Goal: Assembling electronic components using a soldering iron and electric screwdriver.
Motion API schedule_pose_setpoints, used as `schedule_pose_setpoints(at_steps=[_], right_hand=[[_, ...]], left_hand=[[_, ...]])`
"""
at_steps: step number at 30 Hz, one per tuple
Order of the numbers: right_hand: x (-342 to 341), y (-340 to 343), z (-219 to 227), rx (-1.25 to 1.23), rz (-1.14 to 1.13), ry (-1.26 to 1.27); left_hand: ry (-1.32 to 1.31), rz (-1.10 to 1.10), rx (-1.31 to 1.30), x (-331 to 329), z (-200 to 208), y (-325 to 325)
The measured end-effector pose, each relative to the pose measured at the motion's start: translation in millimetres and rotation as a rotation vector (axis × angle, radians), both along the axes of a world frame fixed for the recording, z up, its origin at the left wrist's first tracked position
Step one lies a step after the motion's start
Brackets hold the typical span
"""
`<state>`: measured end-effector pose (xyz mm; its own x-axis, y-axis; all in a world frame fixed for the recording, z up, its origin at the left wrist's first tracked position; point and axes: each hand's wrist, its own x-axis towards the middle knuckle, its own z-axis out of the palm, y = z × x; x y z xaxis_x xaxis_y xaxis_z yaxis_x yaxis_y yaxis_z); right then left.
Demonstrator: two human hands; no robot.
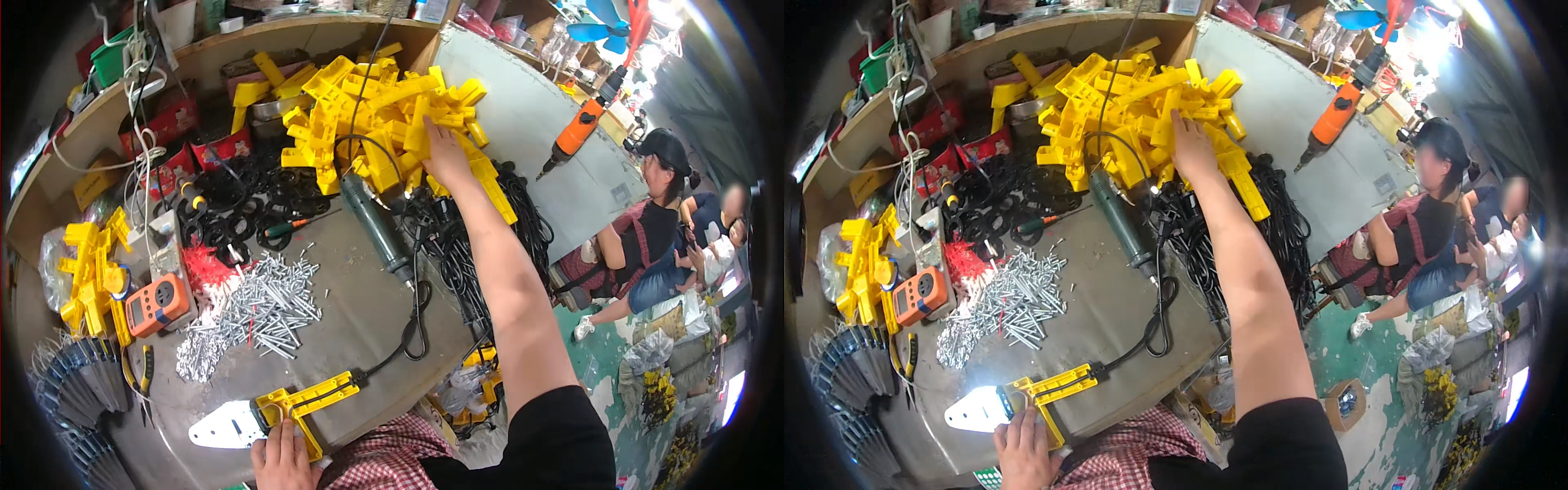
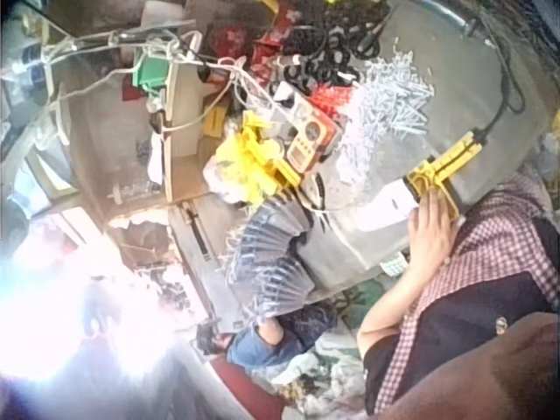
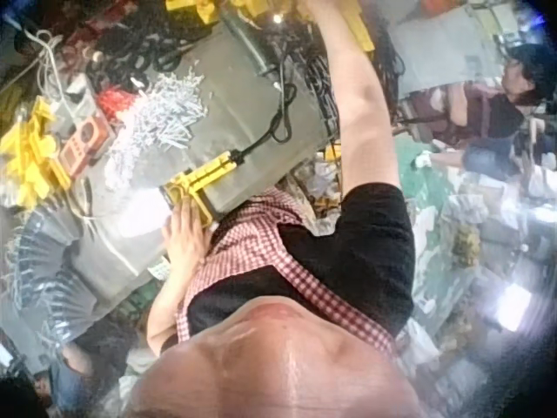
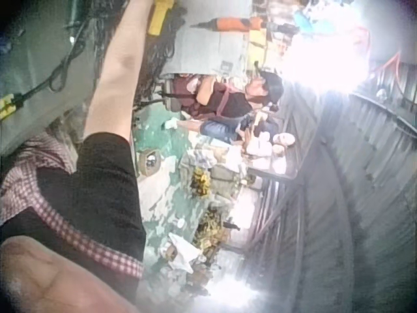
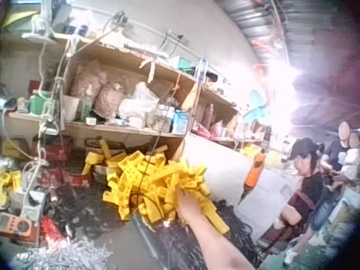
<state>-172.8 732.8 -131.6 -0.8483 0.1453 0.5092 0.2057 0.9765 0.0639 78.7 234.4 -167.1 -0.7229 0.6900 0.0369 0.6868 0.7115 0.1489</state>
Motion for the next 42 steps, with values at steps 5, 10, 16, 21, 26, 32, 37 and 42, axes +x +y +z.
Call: schedule_pose_setpoints(at_steps=[5,10,16,21,26,32,37,42], right_hand=[[24,-55,38,-0.623,0.270,0.294],[119,-182,13,-0.294,0.305,-0.326],[98,-165,1,0.081,0.435,-0.332],[83,-145,-13,0.040,0.656,-0.478],[171,-198,-17,-1.802,0.996,-0.635],[198,-236,-34,-1.740,0.979,-0.353],[216,-250,-31,-1.498,0.723,-0.542],[206,-297,-52,-0.338,0.706,-0.323]], left_hand=[[-0.011,-0.032,-0.067,-3,5,1],[0.016,-0.022,-0.098,-9,-4,3],[0.088,-0.011,-0.119,-7,-4,5],[0.058,-0.022,-0.106,-6,-6,4],[0.076,0.003,-0.086,-2,-7,2],[0.121,-0.004,-0.095,-5,-10,2],[0.100,-0.015,-0.043,-4,-10,0],[0.001,-0.161,-0.001,-11,-5,-22]])
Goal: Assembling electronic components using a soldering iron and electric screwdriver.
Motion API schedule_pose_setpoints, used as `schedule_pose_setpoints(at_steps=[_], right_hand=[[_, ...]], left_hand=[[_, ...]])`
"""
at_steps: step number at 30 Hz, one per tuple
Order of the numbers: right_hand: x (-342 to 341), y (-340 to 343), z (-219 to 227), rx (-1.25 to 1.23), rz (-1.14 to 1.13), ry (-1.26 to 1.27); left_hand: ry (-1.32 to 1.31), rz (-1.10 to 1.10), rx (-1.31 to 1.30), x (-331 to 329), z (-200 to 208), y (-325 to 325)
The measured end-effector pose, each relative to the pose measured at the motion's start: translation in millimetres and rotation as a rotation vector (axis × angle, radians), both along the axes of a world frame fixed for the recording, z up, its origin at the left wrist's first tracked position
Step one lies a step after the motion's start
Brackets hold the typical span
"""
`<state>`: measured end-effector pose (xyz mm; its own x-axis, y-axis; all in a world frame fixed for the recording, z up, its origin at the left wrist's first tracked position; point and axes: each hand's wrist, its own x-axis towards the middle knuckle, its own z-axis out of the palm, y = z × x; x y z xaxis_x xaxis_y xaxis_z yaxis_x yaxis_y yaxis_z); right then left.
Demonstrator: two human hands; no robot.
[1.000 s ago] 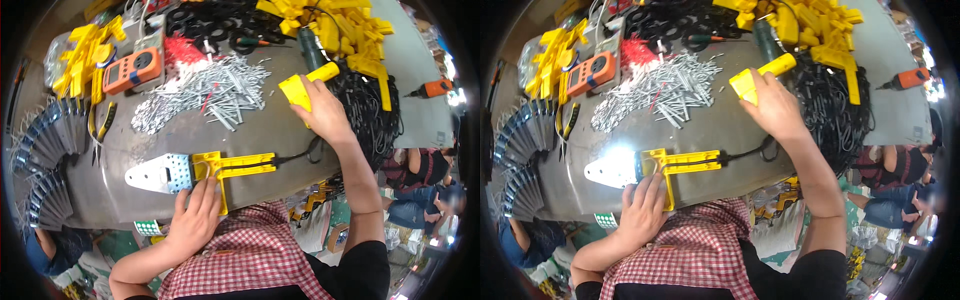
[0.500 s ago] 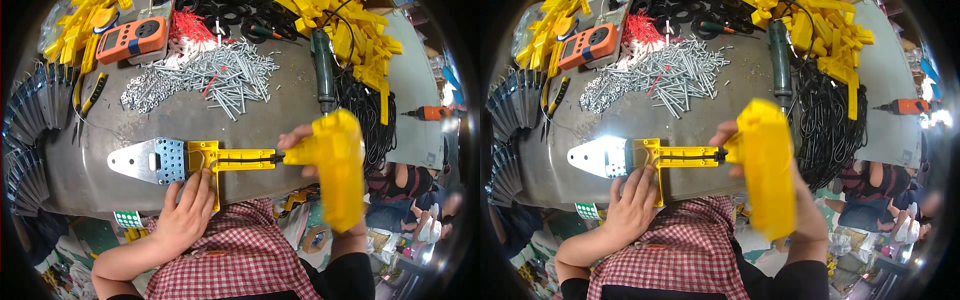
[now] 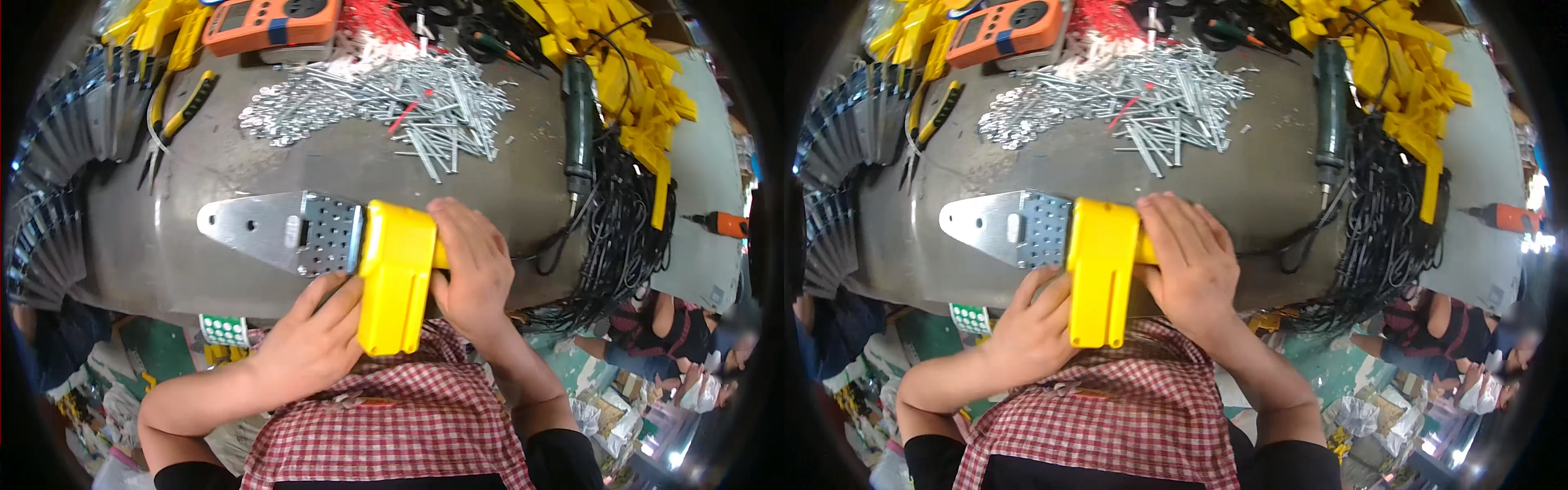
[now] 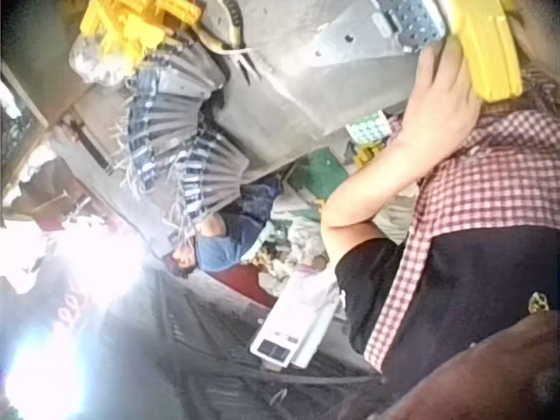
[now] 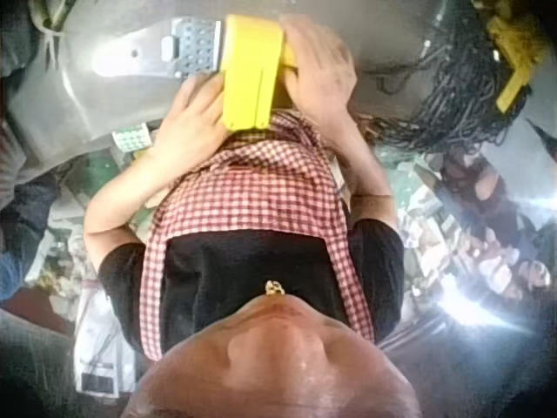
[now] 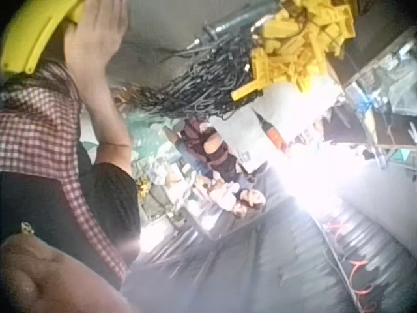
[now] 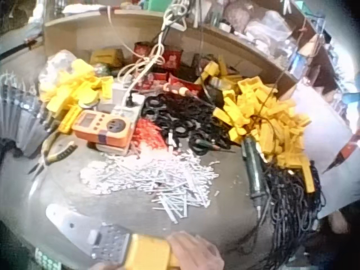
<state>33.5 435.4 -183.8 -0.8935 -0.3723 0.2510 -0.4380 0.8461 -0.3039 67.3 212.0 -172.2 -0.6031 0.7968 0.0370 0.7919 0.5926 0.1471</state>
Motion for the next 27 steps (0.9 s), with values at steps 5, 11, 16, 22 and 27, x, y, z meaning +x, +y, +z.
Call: schedule_pose_setpoints(at_steps=[5,11,16,22,27], right_hand=[[5,-4,-8,0.049,0.049,0.035],[13,-9,-4,0.228,0.013,0.020],[-31,-12,31,0.223,0.259,-0.410],[-42,1,24,0.265,0.248,-0.409],[-40,17,12,-0.045,0.334,-0.260]], left_hand=[[-0.185,-0.003,0.722,-41,22,-31],[-0.252,0.117,0.463,-80,-3,-2],[-0.206,0.313,0.625,-76,-16,-5],[-0.264,0.416,0.462,-77,4,14],[0.095,0.019,0.380,-56,41,50]])
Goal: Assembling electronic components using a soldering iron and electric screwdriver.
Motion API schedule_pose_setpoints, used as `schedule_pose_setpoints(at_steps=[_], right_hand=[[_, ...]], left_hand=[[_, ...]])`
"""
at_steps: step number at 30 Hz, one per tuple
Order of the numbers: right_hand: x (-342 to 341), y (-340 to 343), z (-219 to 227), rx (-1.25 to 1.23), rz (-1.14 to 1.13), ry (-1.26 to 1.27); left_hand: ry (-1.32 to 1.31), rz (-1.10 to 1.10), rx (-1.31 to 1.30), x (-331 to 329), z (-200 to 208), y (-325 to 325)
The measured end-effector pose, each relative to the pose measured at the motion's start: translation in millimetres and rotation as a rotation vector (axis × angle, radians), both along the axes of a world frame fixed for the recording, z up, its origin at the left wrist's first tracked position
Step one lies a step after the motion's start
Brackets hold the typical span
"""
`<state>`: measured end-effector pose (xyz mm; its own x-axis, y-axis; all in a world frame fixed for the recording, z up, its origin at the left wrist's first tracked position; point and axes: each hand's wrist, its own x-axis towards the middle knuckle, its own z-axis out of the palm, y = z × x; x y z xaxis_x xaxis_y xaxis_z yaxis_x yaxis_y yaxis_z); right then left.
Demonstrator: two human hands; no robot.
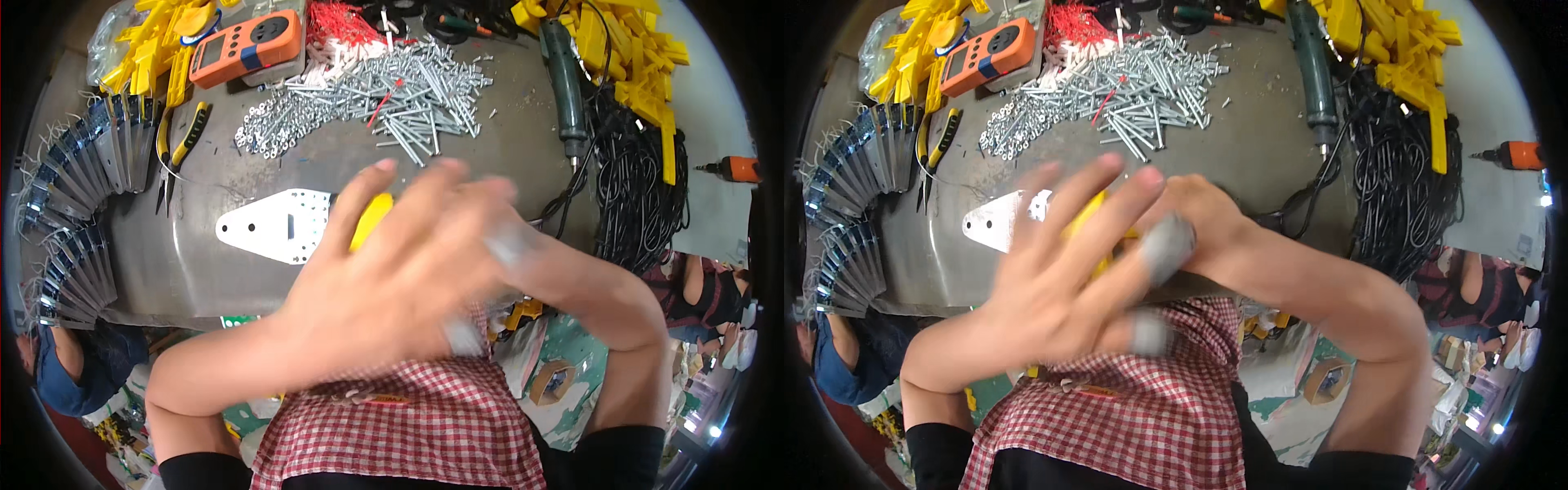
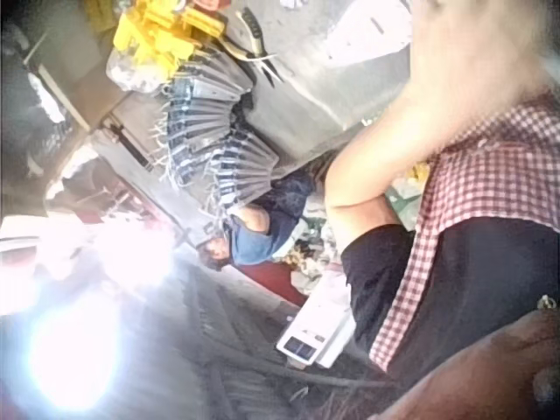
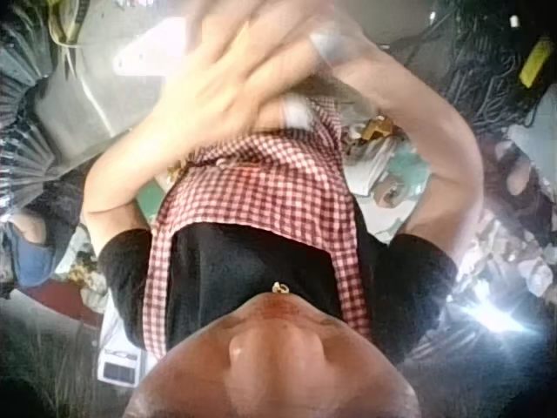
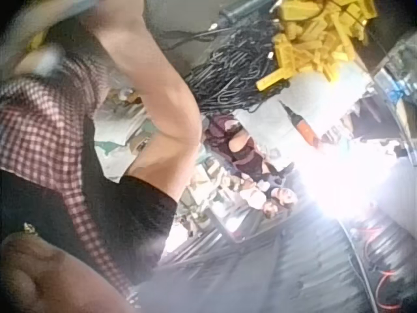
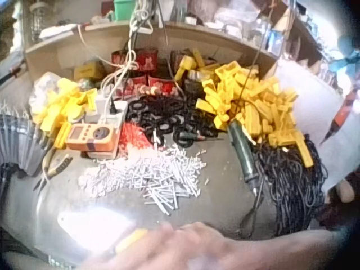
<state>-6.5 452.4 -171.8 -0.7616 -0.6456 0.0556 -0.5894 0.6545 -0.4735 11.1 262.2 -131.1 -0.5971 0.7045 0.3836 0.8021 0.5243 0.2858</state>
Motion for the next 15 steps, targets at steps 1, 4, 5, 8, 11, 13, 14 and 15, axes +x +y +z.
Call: schedule_pose_setpoints(at_steps=[1,4,5,8,11,13,14,15], right_hand=[[-6,-13,-1,0.133,0.022,0.032],[-26,-15,15,0.389,0.069,-0.225],[-28,-13,9,0.331,0.076,-0.167],[-32,-6,8,0.268,0.095,-0.126],[-48,7,16,0.294,0.111,-0.267],[-64,41,13,-0.190,0.034,-0.249],[-68,58,13,-0.081,-0.079,-0.050],[-72,71,10,0.028,-0.189,0.150]], left_hand=[[-0.104,0.012,-0.198,-11,-12,4],[-0.214,0.153,-0.250,-20,-17,-6],[-0.369,0.172,-0.279,-22,-16,-6],[-0.319,0.226,-0.183,-18,-25,-5],[-0.316,0.272,-0.140,-15,-24,-6],[-0.307,0.324,-0.189,-14,-25,-5],[-0.318,0.316,-0.158,-14,-25,-2],[-0.315,0.314,-0.150,-15,-24,1]])
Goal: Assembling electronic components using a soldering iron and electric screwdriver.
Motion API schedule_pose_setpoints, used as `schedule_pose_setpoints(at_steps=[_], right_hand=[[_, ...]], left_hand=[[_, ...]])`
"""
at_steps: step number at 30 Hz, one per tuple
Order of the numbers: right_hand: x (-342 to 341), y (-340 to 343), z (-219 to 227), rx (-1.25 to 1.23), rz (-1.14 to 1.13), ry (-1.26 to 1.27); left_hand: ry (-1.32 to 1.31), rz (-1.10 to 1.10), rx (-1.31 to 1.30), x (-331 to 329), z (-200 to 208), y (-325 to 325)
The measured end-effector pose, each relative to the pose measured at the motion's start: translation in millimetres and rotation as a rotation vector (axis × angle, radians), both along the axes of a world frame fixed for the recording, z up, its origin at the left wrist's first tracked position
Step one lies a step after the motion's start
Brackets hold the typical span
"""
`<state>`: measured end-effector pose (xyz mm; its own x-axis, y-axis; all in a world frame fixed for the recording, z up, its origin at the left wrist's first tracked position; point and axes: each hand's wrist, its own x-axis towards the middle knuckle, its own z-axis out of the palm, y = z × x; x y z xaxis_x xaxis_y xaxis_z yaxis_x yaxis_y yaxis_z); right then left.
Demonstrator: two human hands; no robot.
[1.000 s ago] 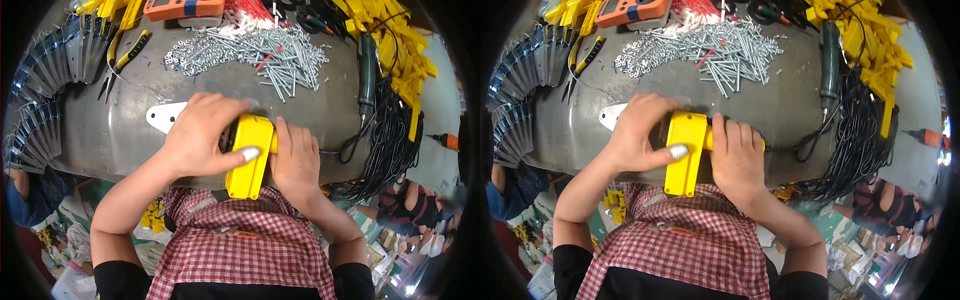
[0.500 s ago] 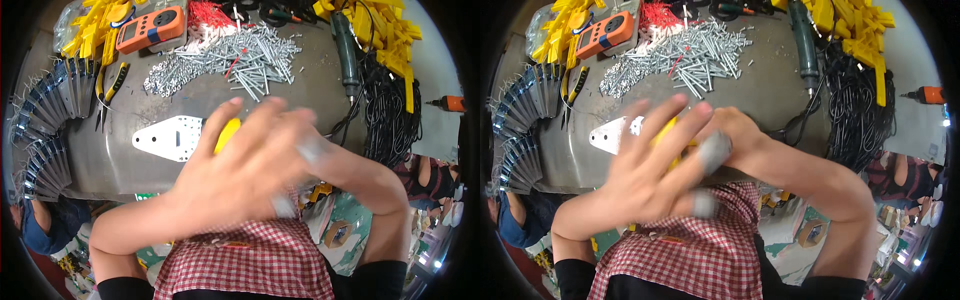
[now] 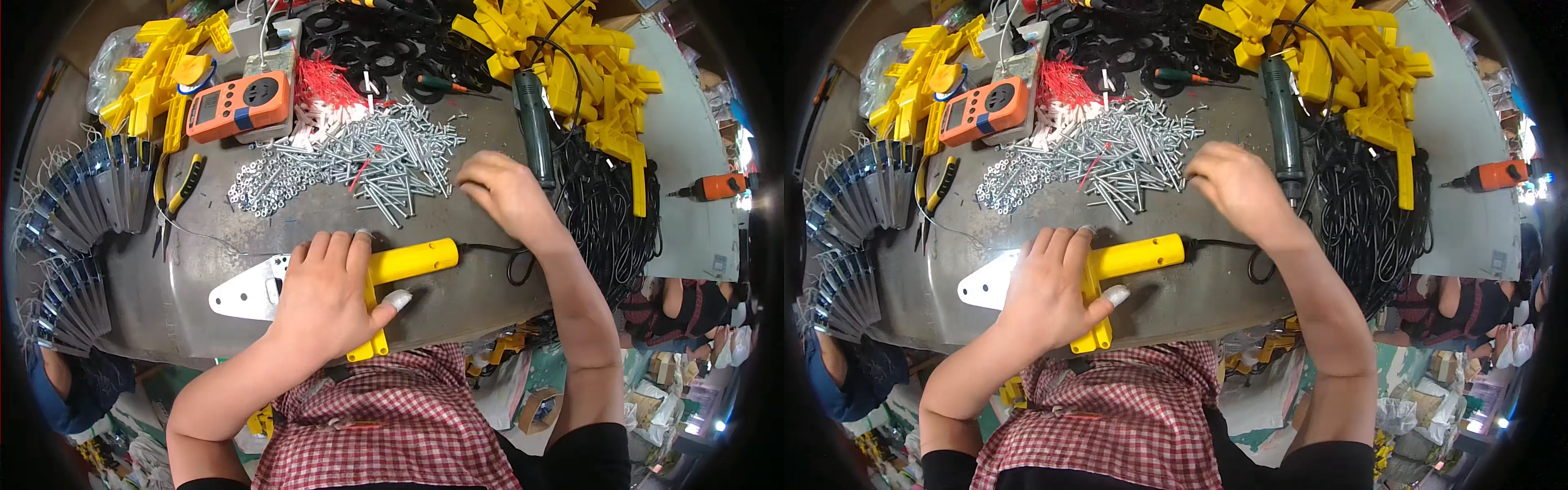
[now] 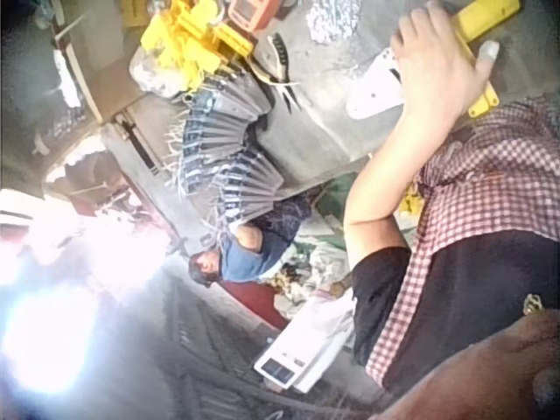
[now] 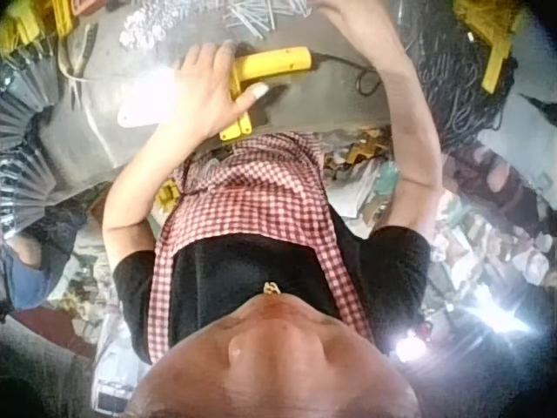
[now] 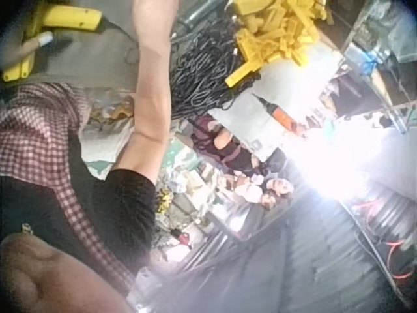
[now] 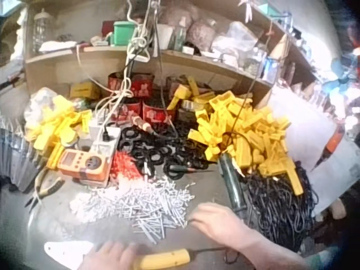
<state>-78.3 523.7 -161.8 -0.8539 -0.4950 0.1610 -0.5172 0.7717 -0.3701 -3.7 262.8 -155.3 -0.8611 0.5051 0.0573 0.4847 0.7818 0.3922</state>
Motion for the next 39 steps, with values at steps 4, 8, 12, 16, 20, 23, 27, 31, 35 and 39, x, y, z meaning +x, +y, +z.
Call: schedule_pose_setpoints(at_steps=[4,8,12,16,20,23,27,31,35,39], right_hand=[[-9,9,-29,0.056,-0.024,0.215],[-18,1,-21,-0.033,-0.070,0.022],[0,-5,-17,-0.049,0.023,-0.033],[4,0,-17,0.056,-0.056,-0.068],[-4,0,-16,0.101,-0.035,-0.045],[-2,14,-10,-0.344,-0.383,-0.523],[13,29,-18,-0.675,-0.445,-0.622],[24,31,-14,-0.717,-0.465,-0.683],[46,19,1,-0.851,-0.478,-0.778],[81,-17,20,-0.825,-0.297,-0.877]], left_hand=[[-0.004,-0.004,-0.020,2,3,3],[0.004,0.019,-0.031,3,1,2],[0.004,0.018,-0.027,2,2,2],[-0.041,-0.019,-0.013,-4,10,4],[0.001,-0.127,0.052,-44,8,15],[0.077,-0.241,0.113,-81,2,43],[0.196,-0.329,0.143,-116,-10,84],[0.213,-0.423,0.089,-123,-24,105],[0.250,-0.472,0.020,-130,-32,111],[0.214,-0.461,0.002,-137,-35,105]])
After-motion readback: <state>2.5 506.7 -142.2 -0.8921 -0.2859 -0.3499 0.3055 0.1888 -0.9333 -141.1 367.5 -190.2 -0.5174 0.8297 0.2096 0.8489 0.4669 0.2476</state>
